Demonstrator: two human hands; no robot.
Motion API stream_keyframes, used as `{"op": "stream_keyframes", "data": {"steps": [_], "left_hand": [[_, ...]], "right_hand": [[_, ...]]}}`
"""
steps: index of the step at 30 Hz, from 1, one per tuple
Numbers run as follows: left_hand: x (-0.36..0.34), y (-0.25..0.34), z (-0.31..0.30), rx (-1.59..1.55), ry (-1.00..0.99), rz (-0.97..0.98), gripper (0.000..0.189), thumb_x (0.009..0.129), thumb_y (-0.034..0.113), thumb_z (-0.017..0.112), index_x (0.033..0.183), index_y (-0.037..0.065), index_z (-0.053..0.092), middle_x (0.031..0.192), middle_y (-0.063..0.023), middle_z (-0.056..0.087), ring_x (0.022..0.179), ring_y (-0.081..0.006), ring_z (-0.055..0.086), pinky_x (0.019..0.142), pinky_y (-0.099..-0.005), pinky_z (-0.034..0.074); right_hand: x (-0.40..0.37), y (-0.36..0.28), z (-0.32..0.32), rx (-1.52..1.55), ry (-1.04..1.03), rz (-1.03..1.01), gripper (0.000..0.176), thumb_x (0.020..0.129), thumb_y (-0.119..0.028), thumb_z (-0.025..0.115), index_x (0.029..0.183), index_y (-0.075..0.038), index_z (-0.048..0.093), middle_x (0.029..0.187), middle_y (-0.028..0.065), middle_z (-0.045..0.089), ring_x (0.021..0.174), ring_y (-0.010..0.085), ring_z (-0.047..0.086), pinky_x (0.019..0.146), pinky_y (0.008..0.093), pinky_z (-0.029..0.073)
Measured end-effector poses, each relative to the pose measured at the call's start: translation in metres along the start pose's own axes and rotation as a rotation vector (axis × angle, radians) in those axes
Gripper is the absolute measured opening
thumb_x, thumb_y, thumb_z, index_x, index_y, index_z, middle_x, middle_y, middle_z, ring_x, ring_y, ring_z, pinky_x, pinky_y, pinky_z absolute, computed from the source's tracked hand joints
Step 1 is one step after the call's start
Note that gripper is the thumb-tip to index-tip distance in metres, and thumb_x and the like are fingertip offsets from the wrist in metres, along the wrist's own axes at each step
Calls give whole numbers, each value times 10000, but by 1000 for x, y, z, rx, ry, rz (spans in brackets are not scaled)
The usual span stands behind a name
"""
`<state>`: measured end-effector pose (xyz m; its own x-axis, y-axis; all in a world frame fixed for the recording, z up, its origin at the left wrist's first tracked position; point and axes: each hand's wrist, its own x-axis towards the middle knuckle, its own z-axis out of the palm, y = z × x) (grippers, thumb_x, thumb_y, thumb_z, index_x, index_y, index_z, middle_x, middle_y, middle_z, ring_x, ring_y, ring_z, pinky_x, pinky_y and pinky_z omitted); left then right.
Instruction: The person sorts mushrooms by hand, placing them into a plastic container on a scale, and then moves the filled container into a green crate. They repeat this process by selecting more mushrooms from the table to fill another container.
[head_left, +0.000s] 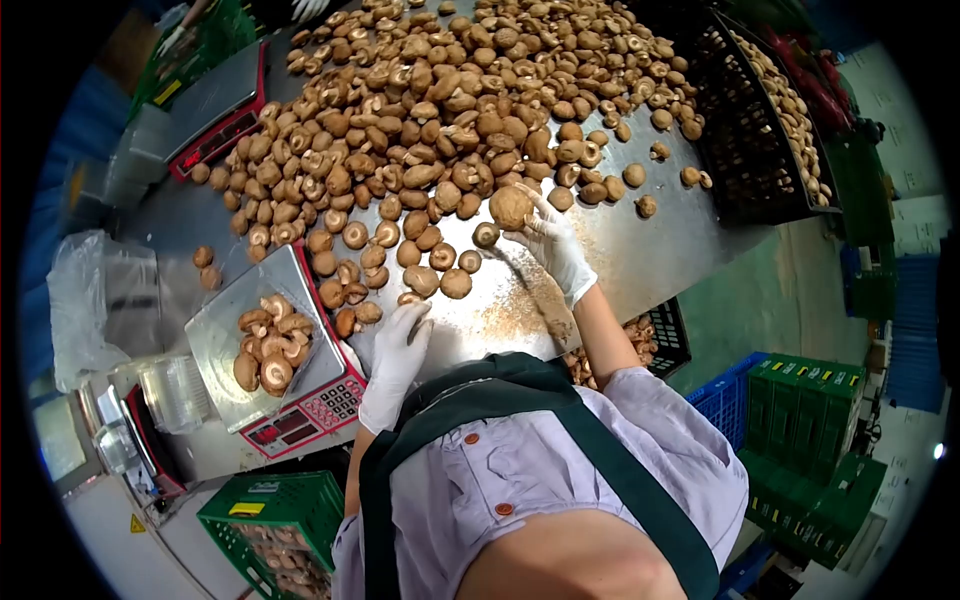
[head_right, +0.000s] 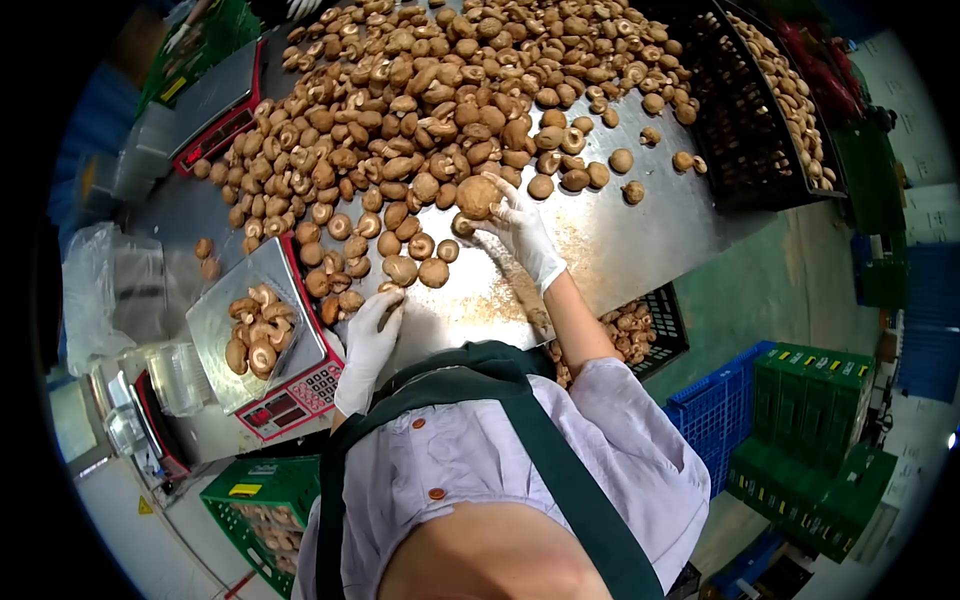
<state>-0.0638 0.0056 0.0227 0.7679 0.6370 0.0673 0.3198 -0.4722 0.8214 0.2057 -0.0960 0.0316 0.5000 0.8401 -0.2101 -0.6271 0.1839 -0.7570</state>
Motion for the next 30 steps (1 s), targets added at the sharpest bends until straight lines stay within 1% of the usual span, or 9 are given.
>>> {"op": "stream_keyframes", "data": {"steps": [6, 9, 11, 19, 23, 27, 28, 29, 30], "left_hand": [[13, 27, -11, -29, 188, 106, 475, 743, 75, 664, 1192, 5, 525, 1177, -172, 550, 1093, -294, 540, 924, -332, 432], [16, 35, -20, 32, 260, 163, 657, 673, 202, 755, 1237, 3, 482, 1245, -192, 492, 1134, -305, 513, 943, -339, 420], [16, 34, -24, 32, 247, 195, 604, 680, 210, 760, 1195, 3, 521, 1223, -177, 508, 1142, -310, 501, 951, -350, 411], [-14, 28, -53, 19, 295, 61, 485, 689, 176, 754, 1119, 24, 589, 1163, -140, 562, 1070, -261, 561, 907, -321, 449], [-21, 30, -99, 85, 574, 43, 411, 682, 138, 752, 1055, 23, 623, 1123, -126, 597, 997, -224, 605, 883, -307, 483], [-24, 1, -142, 12, 993, 73, 437, 661, 70, 754, 1064, -9, 605, 1099, -139, 607, 1001, -261, 603, 864, -299, 490], [-28, -2, -153, 263, 925, 57, 514, 725, 176, 721, 1183, 26, 541, 1205, -142, 545, 1100, -305, 538, 935, -423, 431], [-28, -6, -153, 261, 927, 57, 514, 725, 176, 721, 1183, 26, 541, 1205, -142, 545, 1100, -305, 538, 935, -423, 431], [-28, -12, -151, 612, 693, -96, 555, 764, 251, 676, 1243, 46, 487, 1265, -139, 493, 1156, -316, 483, 964, -495, 363]], "right_hand": [[-10, 25, 50, 16, -276, 168, 646, 813, -144, 652, 1357, -8, 331, 1265, 155, 462, 1066, 249, 552, 847, 349, 515], [-17, 41, 66, -151, -415, 297, 575, 848, -106, 587, 1356, 2, 340, 1239, 128, 483, 1078, 198, 528, 871, 285, 459], [-29, 44, 87, -504, -477, 198, 550, 855, -63, 557, 1355, 15, 343, 1256, 121, 480, 1085, 175, 511, 913, 283, 420], [-27, 59, 109, -661, -480, 236, 526, 874, -57, 570, 1345, 16, 348, 1292, 124, 479, 1127, 187, 511, 897, 280, 458], [-23, 58, 114, -665, -500, 285, 430, 895, -86, 549, 1290, 26, 421, 1183, 121, 574, 1088, 185, 553, 922, 288, 444], [-26, 56, 121, -782, -489, 306, 383, 895, -76, 531, 1255, 36, 463, 1157, 122, 597, 1078, 172, 561, 922, 274, 442], [-28, 55, 123, -825, -466, 316, 357, 889, -65, 532, 1230, 35, 493, 1137, 113, 612, 1062, 163, 570, 913, 267, 447], [-28, 57, 120, -828, -466, 316, 357, 889, -65, 532, 1230, 35, 493, 1137, 113, 612, 1062, 163, 570, 913, 267, 447], [-27, 61, 116, -863, -480, 300, 339, 888, -64, 532, 1213, 28, 514, 1122, 105, 621, 1042, 158, 578, 900, 263, 452]]}}
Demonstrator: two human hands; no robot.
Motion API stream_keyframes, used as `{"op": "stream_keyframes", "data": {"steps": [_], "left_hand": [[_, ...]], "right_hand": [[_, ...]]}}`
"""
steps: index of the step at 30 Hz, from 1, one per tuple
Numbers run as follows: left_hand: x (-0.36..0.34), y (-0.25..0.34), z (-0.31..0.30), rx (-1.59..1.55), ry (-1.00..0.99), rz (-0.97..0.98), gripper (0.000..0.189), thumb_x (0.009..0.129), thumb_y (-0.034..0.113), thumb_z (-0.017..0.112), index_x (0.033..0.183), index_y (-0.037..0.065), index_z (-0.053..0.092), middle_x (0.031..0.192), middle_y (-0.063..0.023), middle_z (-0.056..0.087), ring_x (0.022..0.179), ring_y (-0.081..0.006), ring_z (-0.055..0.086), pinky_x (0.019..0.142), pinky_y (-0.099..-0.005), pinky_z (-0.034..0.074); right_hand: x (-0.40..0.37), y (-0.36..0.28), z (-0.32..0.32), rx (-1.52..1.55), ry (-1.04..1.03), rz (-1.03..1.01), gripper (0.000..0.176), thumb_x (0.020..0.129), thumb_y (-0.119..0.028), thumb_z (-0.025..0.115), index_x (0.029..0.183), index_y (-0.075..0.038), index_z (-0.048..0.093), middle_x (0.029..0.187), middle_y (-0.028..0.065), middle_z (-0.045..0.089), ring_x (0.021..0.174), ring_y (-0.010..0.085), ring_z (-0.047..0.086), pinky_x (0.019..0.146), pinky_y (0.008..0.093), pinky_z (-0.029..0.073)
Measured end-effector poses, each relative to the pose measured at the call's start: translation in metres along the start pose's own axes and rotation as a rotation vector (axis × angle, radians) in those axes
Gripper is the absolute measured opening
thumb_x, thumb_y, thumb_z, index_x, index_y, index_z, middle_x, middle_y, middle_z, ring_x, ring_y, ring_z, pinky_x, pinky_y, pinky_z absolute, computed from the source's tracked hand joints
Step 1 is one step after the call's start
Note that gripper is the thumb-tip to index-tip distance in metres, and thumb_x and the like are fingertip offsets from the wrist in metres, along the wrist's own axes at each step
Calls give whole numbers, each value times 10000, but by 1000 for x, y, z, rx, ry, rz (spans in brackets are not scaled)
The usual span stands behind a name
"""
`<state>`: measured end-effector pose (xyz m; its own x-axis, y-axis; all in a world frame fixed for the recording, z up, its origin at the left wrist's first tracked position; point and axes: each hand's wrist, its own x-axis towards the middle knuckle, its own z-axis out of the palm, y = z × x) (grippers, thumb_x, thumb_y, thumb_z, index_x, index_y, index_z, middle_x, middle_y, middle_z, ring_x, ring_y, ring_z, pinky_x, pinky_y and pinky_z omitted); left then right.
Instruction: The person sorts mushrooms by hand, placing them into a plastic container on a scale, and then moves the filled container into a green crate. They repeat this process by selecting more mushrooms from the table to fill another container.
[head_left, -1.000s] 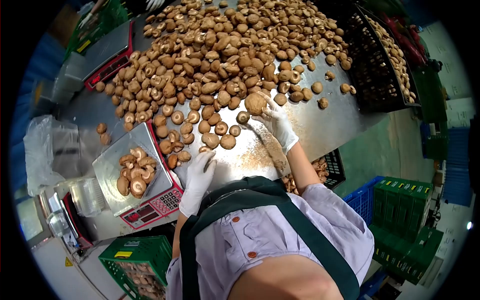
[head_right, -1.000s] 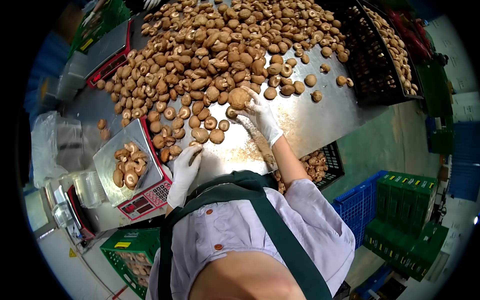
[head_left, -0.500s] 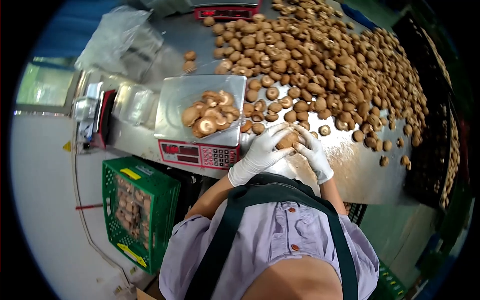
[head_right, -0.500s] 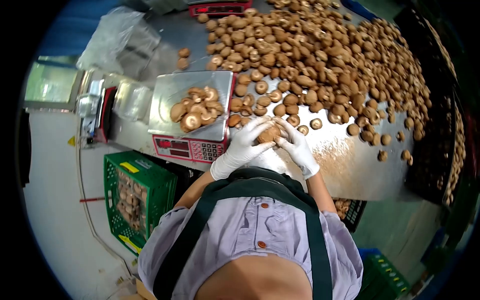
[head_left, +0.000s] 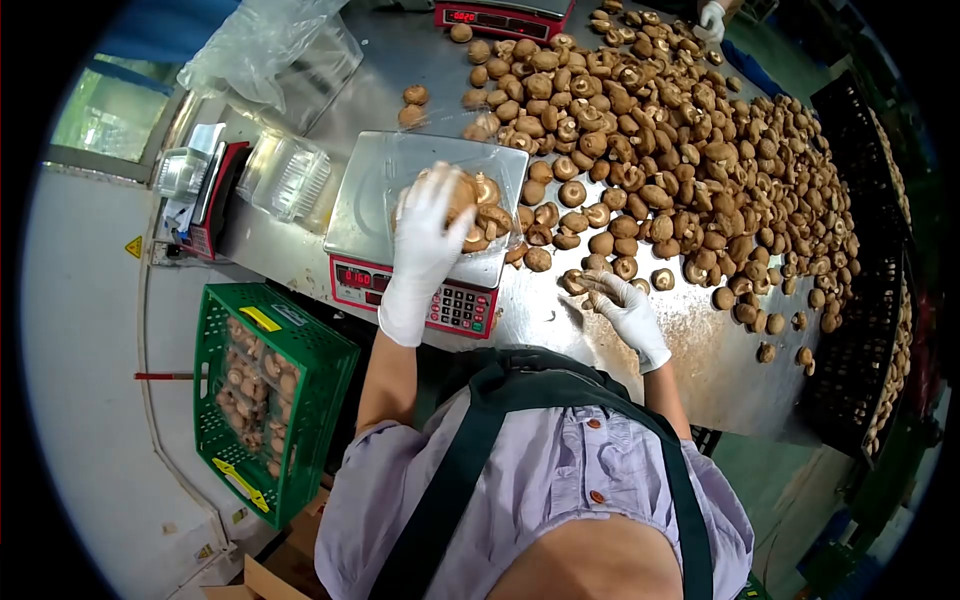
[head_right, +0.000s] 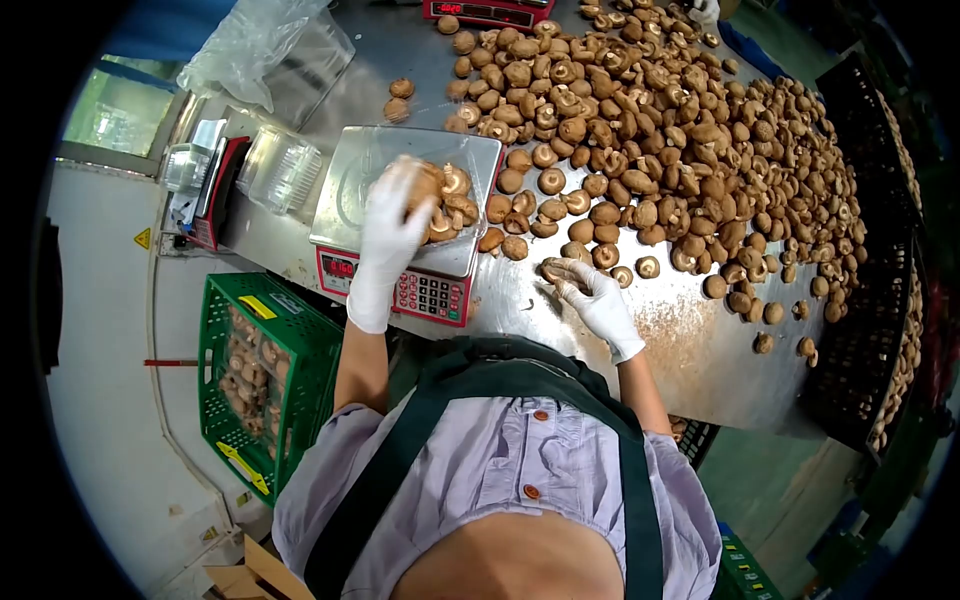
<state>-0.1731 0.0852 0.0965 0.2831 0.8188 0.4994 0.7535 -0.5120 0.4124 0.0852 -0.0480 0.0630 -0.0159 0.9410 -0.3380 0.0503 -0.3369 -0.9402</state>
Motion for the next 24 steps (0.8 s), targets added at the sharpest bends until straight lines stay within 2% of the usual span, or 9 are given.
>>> {"op": "stream_keyframes", "data": {"steps": [1, 2, 7, 11, 13, 14, 18, 19, 24], "left_hand": [[-4, -5, 6, 361, -235, 47, 598, 803, 326, 631, 1304, 66, 432, 1325, -136, 440, 1212, -326, 427, 993, -566, 295], [-10, -12, 18, 359, -231, 33, 645, 856, 442, 514, 1376, 108, 330, 1406, -119, 343, 1278, -328, 335, 1005, -631, 181], [6, -19, -13, 226, -378, -13, 638, 879, 476, 466, 1392, 126, 318, 1426, -128, 326, 1294, -319, 332, 1031, -610, 169], [21, -70, -32, -288, 34, -162, 519, 900, 405, 502, 1298, 74, 468, 1346, -167, 434, 1260, -279, 397, 1047, -413, 287], [29, -102, -38, -398, 85, -345, 475, 899, 358, 533, 1254, 43, 511, 1269, -172, 506, 1193, -267, 470, 995, -338, 353], [33, -115, -38, -393, 94, -355, 475, 899, 358, 533, 1254, 43, 511, 1269, -172, 506, 1193, -267, 470, 995, -338, 353], [49, -147, -32, -642, 27, -793, 501, 874, 355, 563, 1257, 38, 505, 1243, -134, 532, 1122, -262, 522, 943, -361, 395], [54, -149, -28, -719, -9, -923, 507, 866, 351, 570, 1258, 37, 504, 1249, -123, 530, 1111, -268, 526, 935, -369, 402], [66, -164, 2, -1007, -128, -983, 571, 882, 379, 551, 1329, 55, 404, 1299, -156, 465, 1128, -276, 503, 924, -390, 409]], "right_hand": [[1, 3, 0, -39, -4, -10, 321, 887, -64, 532, 1196, 22, 534, 1106, 98, 630, 1022, 152, 586, 887, 259, 457], [1, 3, -1, -43, -7, -11, 321, 887, -64, 532, 1196, 22, 534, 1106, 98, 630, 1022, 152, 586, 887, 259, 457], [2, 7, -3, -186, 31, -12, 301, 873, -89, 560, 1160, 1, 573, 1067, 91, 648, 950, 135, 602, 841, 251, 469], [4, 4, -7, -165, 12, -3, 306, 865, -98, 575, 1153, 3, 577, 1051, 94, 653, 939, 135, 606, 828, 251, 475], [8, 4, -10, -198, 31, 38, 291, 867, -102, 576, 1137, 6, 586, 1046, 95, 655, 934, 133, 608, 821, 252, 477], [9, 0, -10, -192, 23, 40, 280, 870, -102, 575, 1127, 9, 592, 1034, 96, 659, 916, 128, 613, 810, 250, 481], [15, -8, -10, -188, 34, 58, 271, 879, -131, 592, 1122, -11, 602, 957, 38, 653, 797, 81, 568, 707, 208, 457], [17, -11, -11, -241, -1, 2, 279, 905, -108, 540, 1161, -1, 572, 1039, 45, 633, 904, 98, 576, 815, 226, 456], [28, -35, -5, -266, -14, -16, 282, 903, -98, 545, 1156, 22, 567, 1019, 56, 637, 880, 102, 585, 791, 231, 460]]}}
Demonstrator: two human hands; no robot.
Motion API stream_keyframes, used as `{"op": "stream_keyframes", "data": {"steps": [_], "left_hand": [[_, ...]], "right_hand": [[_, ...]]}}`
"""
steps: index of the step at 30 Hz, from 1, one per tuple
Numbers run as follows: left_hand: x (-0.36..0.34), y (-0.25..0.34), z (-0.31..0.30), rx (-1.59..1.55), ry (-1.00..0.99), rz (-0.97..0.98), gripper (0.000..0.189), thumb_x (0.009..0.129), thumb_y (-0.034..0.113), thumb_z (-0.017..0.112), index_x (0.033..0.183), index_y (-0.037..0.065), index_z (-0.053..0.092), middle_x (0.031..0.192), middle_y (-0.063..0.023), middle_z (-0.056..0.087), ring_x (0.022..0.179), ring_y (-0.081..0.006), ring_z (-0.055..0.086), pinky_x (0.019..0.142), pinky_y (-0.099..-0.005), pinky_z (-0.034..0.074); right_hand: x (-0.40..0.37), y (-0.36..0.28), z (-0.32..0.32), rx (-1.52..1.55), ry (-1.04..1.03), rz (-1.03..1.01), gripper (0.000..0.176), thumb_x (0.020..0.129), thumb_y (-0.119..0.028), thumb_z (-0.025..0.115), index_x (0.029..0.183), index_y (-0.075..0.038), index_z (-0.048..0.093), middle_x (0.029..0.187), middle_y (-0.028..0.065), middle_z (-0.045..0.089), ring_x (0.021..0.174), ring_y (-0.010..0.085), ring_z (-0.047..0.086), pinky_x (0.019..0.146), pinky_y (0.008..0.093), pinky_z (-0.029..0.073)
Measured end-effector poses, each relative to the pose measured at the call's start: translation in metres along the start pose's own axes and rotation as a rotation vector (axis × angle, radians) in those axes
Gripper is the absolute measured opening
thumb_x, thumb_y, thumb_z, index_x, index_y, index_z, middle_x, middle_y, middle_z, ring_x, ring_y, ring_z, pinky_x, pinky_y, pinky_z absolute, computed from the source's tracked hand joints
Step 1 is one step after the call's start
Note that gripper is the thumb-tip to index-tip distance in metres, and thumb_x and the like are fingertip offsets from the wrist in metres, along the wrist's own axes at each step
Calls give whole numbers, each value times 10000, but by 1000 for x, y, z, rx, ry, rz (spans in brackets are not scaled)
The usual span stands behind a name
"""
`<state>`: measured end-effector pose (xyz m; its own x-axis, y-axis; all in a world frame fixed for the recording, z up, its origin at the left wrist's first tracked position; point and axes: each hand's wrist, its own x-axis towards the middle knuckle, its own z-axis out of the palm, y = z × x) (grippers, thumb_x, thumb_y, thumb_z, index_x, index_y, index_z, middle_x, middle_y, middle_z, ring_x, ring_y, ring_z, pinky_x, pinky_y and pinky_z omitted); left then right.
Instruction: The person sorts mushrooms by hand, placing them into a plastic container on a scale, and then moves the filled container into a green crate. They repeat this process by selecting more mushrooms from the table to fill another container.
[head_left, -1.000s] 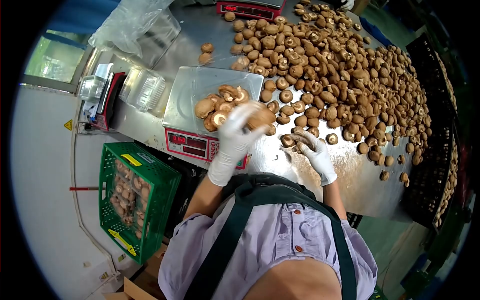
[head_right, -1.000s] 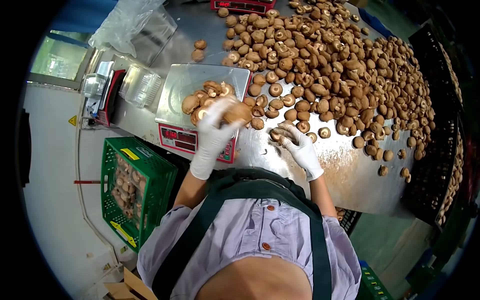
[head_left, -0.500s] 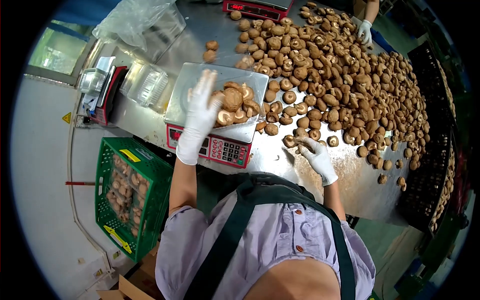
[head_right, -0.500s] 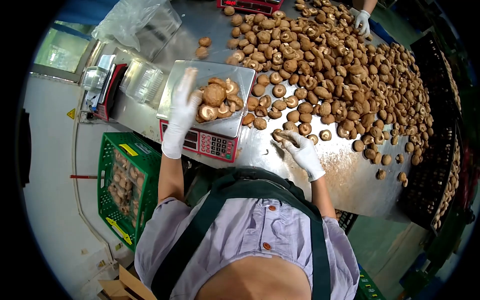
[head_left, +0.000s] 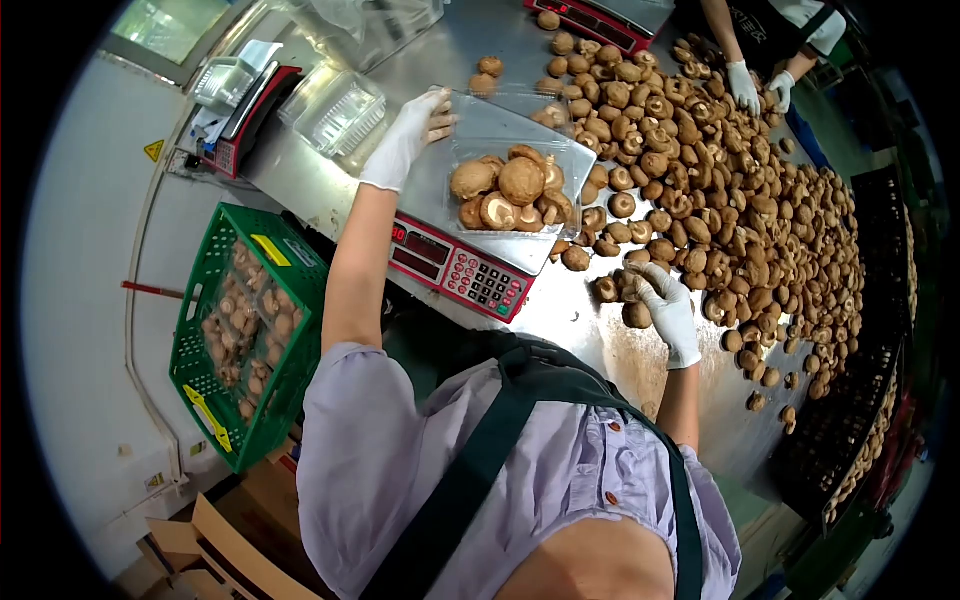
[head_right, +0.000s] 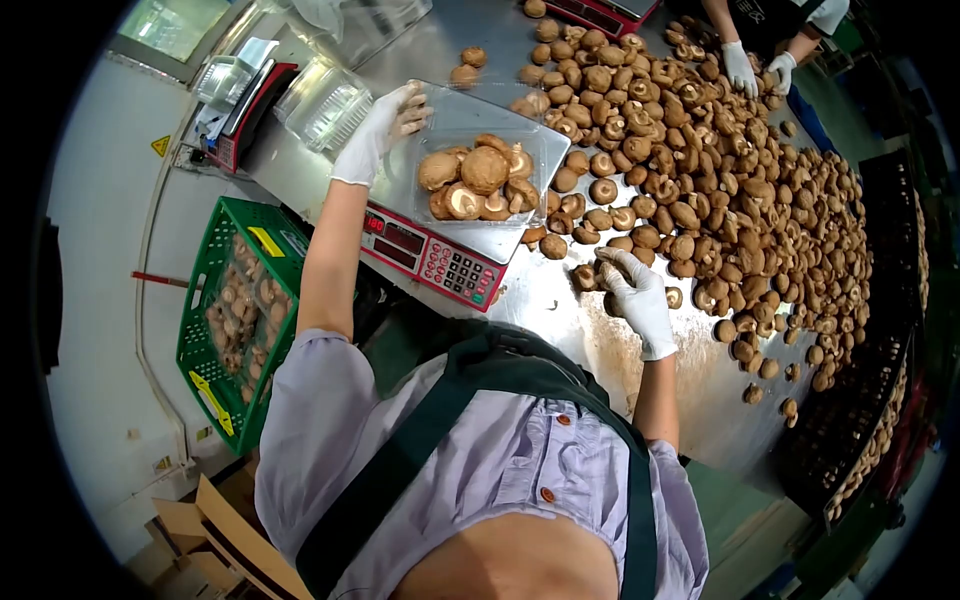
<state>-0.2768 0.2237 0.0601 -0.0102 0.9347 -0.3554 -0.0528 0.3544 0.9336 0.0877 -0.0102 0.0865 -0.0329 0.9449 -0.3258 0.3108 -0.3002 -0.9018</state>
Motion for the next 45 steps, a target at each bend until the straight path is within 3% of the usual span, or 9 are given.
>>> {"op": "stream_keyframes", "data": {"steps": [9, 11, 15, 19, 23, 31, 37, 41, 45], "left_hand": [[-63, 32, -16, -261, -290, 319, 541, 871, 388, 576, 1280, 53, 458, 1162, -136, 534, 1102, -236, 505, 930, -380, 392], [-104, 29, -16, 264, -363, 387, 535, 831, 355, 633, 1257, 63, 492, 1142, -116, 549, 1089, -209, 507, 929, -351, 396], [-158, -22, 11, 994, 109, 773, 557, 775, 273, 696, 1254, 77, 491, 1148, -132, 538, 1063, -198, 521, 844, -296, 451], [-168, -50, 15, 302, 63, -23, 456, 847, 270, 643, 1198, 20, 494, 947, -81, 604, 804, -146, 593, 656, -253, 489], [-174, -61, 10, 0, -66, -27, 319, 916, 211, 544, 1140, -4, 469, 775, -56, 577, 582, -84, 544, 515, -201, 450], [-181, -76, 13, -9, -98, 78, 173, 880, 42, 517, 1030, 17, 435, 812, -81, 595, 659, -130, 610, 574, -218, 501], [-182, -90, 25, 98, 17, 367, 239, 826, -37, 496, 1055, -1, 434, 761, -72, 611, 665, -147, 624, 620, -237, 505], [-193, -63, 33, 561, 15, 306, 354, 764, 80, 634, 1073, 16, 474, 996, -154, 616, 833, -225, 647, 711, -306, 506], [-186, -68, 35, 771, 85, 825, 486, 732, 146, 706, 1143, 23, 479, 1085, -142, 591, 942, -279, 618, 791, -330, 503]], "right_hand": [[26, -10, 7, 33, 59, -100, 286, 892, -123, 563, 1152, -5, 579, 977, 73, 651, 850, 97, 598, 758, 225, 478], [33, -20, 14, 29, 75, -177, 299, 894, -124, 558, 1164, 6, 567, 1042, 99, 642, 889, 107, 603, 789, 231, 479], [46, -40, 31, 169, 56, -120, 424, 897, -197, 559, 1256, 14, 476, 1107, 120, 625, 867, 126, 613, 787, 247, 489], [70, -40, 50, 91, -103, 31, 355, 883, -214, 595, 1138, 27, 539, 844, 78, 652, 705, 95, 609, 634, 233, 487], [79, -27, 52, 174, -249, 81, 204, 919, -160, 540, 1045, 1, 549, 843, 85, 649, 688, 127, 635, 605, 229, 511], [64, -24, 52, 357, -256, 53, 175, 840, -11, 572, 1001, -7, 505, 806, 26, 603, 711, 91, 602, 619, 196, 468], [57, 7, 66, 116, 34, -289, 179, 792, -4, 588, 953, -25, 512, 779, 23, 571, 697, 85, 544, 649, 211, 452], [53, 3, 56, -210, 274, -691, 203, 715, 46, 617, 894, -33, 563, 753, 97, 599, 669, 180, 600, 588, 258, 464], [55, -3, 47, -384, 361, -983, 258, 611, 102, 604, 815, -54, 576, 770, 86, 604, 715, 239, 605, 581, 299, 481]]}}
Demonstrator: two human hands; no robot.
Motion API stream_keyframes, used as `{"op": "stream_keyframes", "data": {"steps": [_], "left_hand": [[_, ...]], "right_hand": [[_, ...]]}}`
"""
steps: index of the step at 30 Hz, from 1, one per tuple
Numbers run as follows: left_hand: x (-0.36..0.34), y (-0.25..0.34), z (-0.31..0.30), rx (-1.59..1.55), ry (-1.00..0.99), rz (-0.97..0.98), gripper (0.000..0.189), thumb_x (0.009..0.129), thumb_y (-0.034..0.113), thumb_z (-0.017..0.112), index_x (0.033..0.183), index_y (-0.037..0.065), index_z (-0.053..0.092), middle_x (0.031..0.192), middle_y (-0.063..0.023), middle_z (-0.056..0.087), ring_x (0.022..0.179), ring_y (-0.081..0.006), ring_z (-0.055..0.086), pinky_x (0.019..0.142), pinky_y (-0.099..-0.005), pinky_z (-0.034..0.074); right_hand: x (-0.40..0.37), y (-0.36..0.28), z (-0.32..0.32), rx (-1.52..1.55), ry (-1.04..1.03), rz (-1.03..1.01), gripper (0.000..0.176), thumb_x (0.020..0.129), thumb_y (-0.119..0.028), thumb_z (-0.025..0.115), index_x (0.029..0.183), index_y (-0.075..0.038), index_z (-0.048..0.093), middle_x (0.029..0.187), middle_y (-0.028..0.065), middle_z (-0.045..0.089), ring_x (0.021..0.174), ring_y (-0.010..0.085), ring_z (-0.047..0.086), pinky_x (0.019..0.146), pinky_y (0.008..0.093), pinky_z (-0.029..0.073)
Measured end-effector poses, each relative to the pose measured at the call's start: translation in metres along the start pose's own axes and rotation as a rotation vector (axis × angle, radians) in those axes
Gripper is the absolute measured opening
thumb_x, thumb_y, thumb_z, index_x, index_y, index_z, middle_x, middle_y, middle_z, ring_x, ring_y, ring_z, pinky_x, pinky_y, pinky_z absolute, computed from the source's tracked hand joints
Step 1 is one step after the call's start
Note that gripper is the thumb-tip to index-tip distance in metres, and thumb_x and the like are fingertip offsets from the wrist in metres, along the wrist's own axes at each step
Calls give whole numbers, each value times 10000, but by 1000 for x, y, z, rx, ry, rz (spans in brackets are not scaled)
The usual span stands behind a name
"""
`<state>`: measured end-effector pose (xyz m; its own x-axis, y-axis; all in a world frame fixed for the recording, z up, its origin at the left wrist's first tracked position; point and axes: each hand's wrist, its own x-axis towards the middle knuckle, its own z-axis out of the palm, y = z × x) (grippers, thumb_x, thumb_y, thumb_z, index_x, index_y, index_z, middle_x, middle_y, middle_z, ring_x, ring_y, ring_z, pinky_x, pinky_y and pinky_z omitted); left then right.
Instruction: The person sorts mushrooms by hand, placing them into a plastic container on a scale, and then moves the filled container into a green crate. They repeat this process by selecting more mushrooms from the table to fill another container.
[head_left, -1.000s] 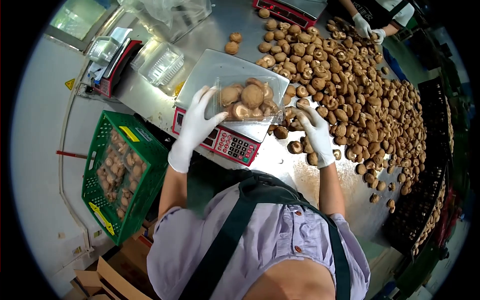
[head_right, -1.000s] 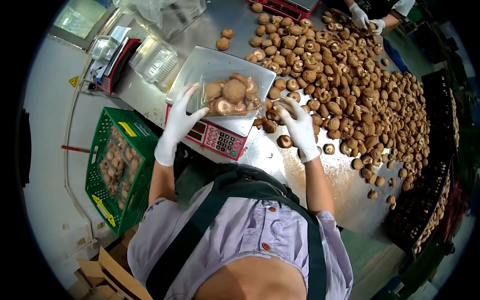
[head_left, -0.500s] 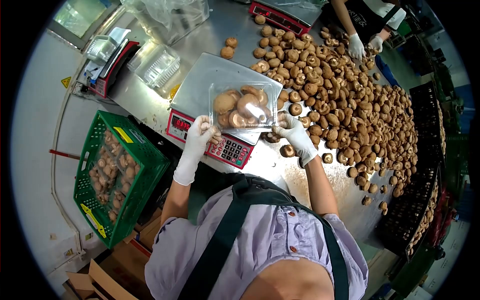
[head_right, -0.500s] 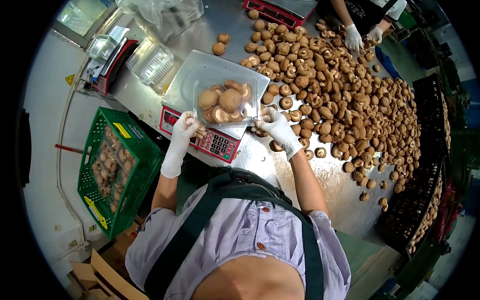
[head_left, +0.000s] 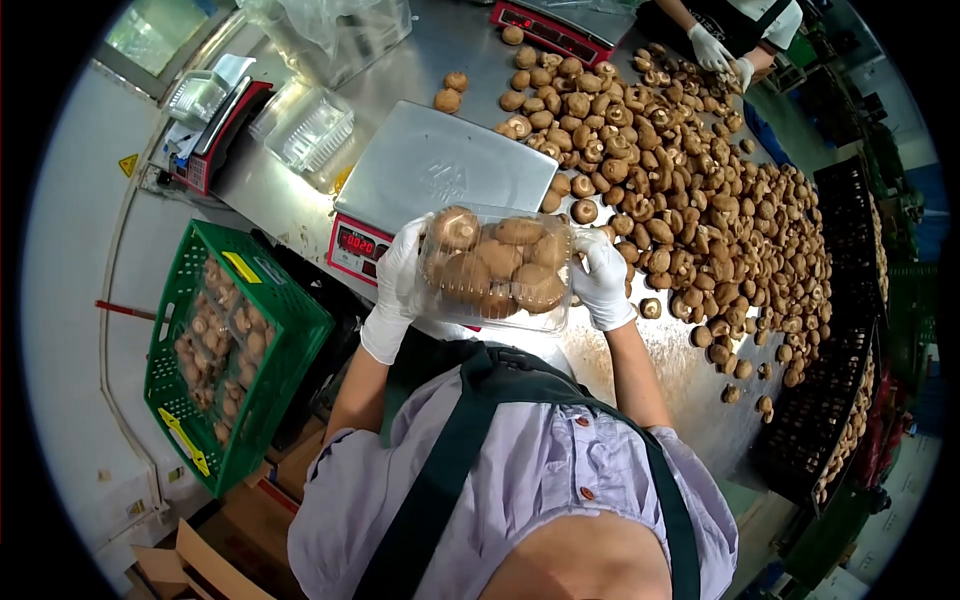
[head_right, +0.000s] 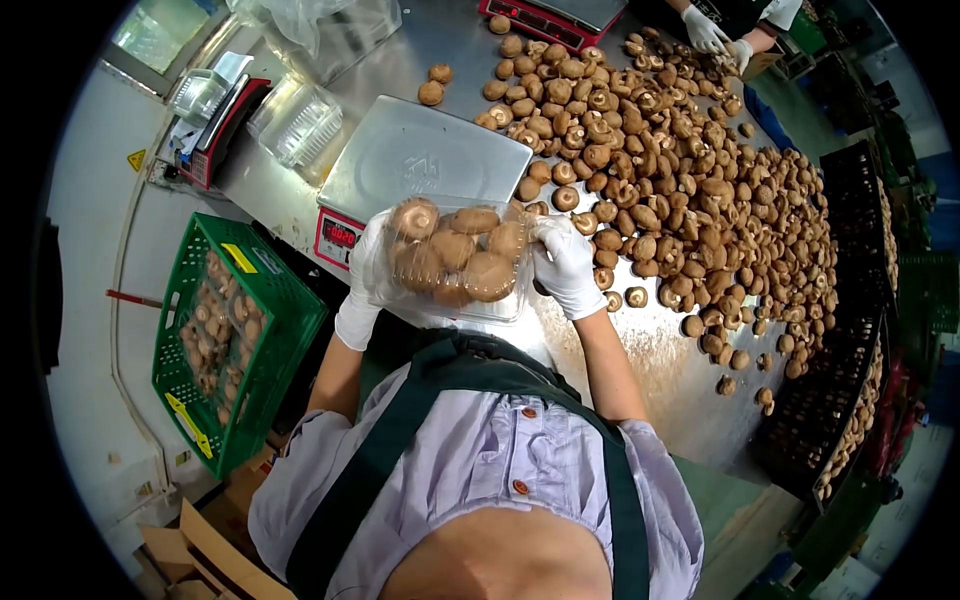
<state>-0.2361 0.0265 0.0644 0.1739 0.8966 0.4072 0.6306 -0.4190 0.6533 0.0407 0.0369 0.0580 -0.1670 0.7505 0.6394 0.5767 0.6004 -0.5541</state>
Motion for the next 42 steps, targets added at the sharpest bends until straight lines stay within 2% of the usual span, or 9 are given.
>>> {"op": "stream_keyframes", "data": {"steps": [14, 16, 18, 21, 26, 31, 35, 39, 42], "left_hand": [[-14, -11, 14, -184, 137, 39, 481, 791, 201, 692, 1147, -20, 455, 1222, -179, 505, 1098, -253, 527, 907, -352, 464], [-21, -16, 24, -740, 180, -266, 444, 859, 259, 612, 1165, -12, 439, 1245, -166, 473, 1138, -235, 484, 905, -342, 464], [-23, -12, 26, -1044, 232, -372, 447, 766, -14, 631, 1171, 16, 443, 1283, -132, 473, 1178, -216, 466, 969, -328, 410], [-13, 15, 11, -1335, 176, -178, 944, 610, -21, 746, 1385, 39, 211, 1370, -97, 355, 1238, -216, 393, 1032, -342, 348], [-35, 30, 33, -1734, 208, -379, 806, 739, 271, 747, 1365, 30, 301, 1326, -92, 423, 1224, -203, 412, 1020, -345, 344], [-50, -2, -26, -1527, 623, -509, 508, 808, 352, 648, 1159, 19, 494, 1115, -55, 541, 1030, -181, 518, 926, -334, 408], [-105, -48, -127, -604, 1004, -761, 343, 843, 266, 602, 1066, 6, 604, 1050, -79, 597, 943, -175, 555, 843, -307, 434], [-200, -123, -237, 261, 1040, -567, 398, 846, 232, 618, 1106, -67, 589, 1000, -121, 632, 846, -191, 591, 737, -294, 479], [-239, -149, -293, -228, 1099, -931, 435, 869, 355, 596, 1047, -39, 634, 901, -77, 649, 785, -106, 586, 693, -228, 471]], "right_hand": [[-7, -12, -1, -91, 119, -123, 296, 599, 124, 622, 837, -43, 568, 840, 106, 641, 743, 260, 625, 622, 310, 504], [-9, -16, -5, -103, 103, -102, 287, 603, 107, 643, 842, -32, 565, 850, 115, 641, 738, 267, 623, 628, 307, 502], [-19, -13, -8, 56, -129, 122, 284, 634, 78, 656, 892, -11, 577, 848, 125, 640, 733, 258, 624, 644, 303, 500], [-71, 20, 4, 135, -268, 204, 459, 699, -7, 692, 1130, 11, 535, 1046, 127, 602, 924, 221, 614, 788, 298, 496], [-32, -56, 39, 615, -531, 758, 496, 745, -97, 732, 1182, -10, 515, 1097, 85, 591, 998, 190, 563, 866, 315, 466], [-26, -74, 62, 553, -802, 649, 186, 796, -75, 681, 960, -8, 624, 882, 34, 651, 813, 88, 586, 738, 234, 473], [-30, -72, 53, 558, -832, 628, 120, 855, -63, 604, 952, 5, 621, 876, 30, 656, 783, 65, 565, 722, 218, 469], [-56, -46, 38, 530, -842, 807, 149, 887, -83, 576, 977, 32, 605, 845, 28, 638, 767, 76, 566, 717, 210, 468], [-68, -37, 29, 510, -819, 865, 154, 898, -87, 562, 980, 38, 598, 831, 35, 631, 759, 90, 575, 719, 213, 473]]}}
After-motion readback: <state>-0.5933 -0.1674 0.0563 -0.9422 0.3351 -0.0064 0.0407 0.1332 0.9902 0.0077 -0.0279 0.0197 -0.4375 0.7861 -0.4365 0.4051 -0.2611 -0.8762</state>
